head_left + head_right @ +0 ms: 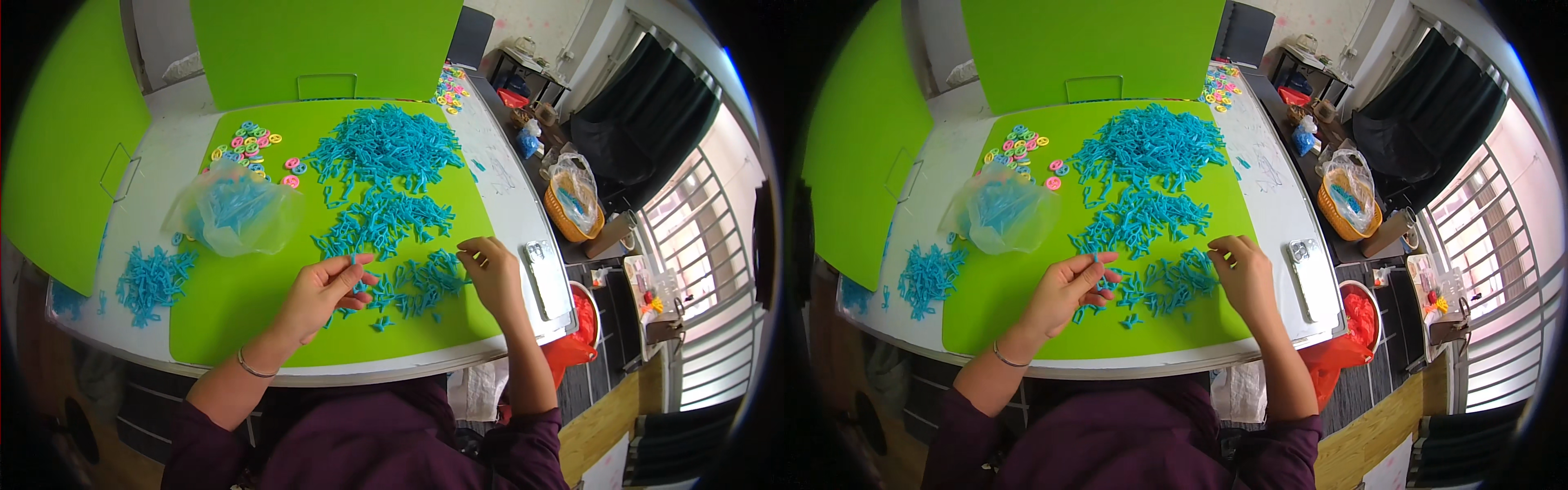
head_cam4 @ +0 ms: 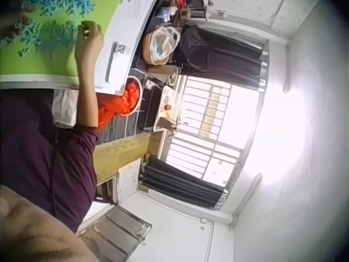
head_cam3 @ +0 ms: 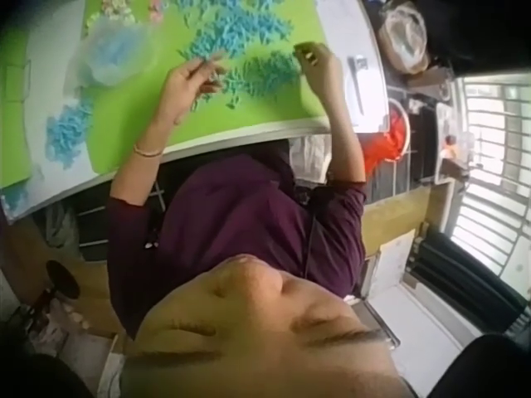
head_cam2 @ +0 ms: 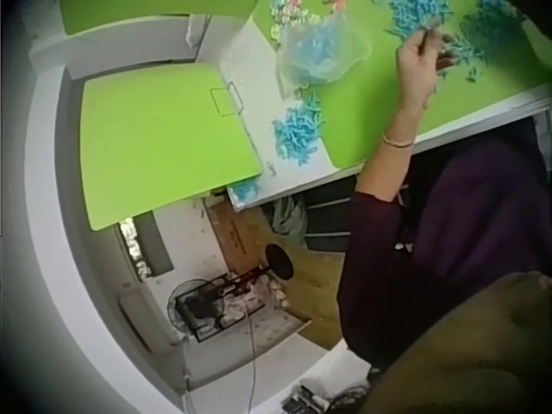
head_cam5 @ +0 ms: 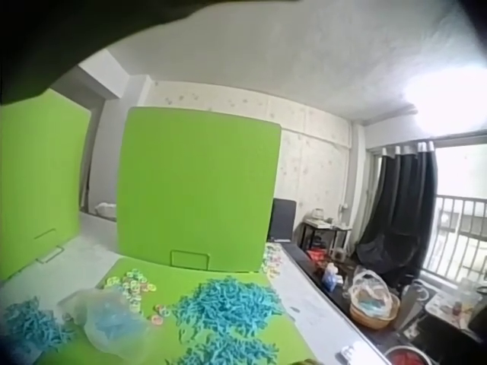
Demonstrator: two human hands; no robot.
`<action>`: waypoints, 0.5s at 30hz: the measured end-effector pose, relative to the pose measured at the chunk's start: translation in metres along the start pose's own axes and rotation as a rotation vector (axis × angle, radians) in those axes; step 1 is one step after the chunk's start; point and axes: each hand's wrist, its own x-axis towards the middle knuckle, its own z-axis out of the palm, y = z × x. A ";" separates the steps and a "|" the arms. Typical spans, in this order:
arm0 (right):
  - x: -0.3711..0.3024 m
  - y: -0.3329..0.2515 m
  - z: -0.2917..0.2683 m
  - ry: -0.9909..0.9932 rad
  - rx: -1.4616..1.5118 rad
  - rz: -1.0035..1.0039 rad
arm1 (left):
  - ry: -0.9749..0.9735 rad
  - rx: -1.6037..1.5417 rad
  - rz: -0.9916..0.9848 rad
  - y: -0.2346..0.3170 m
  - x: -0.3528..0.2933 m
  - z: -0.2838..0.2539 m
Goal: Sorting through and inspecting various blue plastic toy components on a green workbench.
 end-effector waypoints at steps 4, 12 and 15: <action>0.005 0.013 -0.010 -0.004 -0.157 -0.054 | 0.039 -0.045 0.026 0.003 -0.002 0.002; -0.005 -0.001 -0.012 -0.215 -0.004 0.063 | 0.033 -0.043 0.039 0.005 -0.004 -0.001; -0.003 -0.009 -0.005 -0.194 0.021 -0.034 | 0.027 -0.038 0.030 0.007 -0.004 -0.002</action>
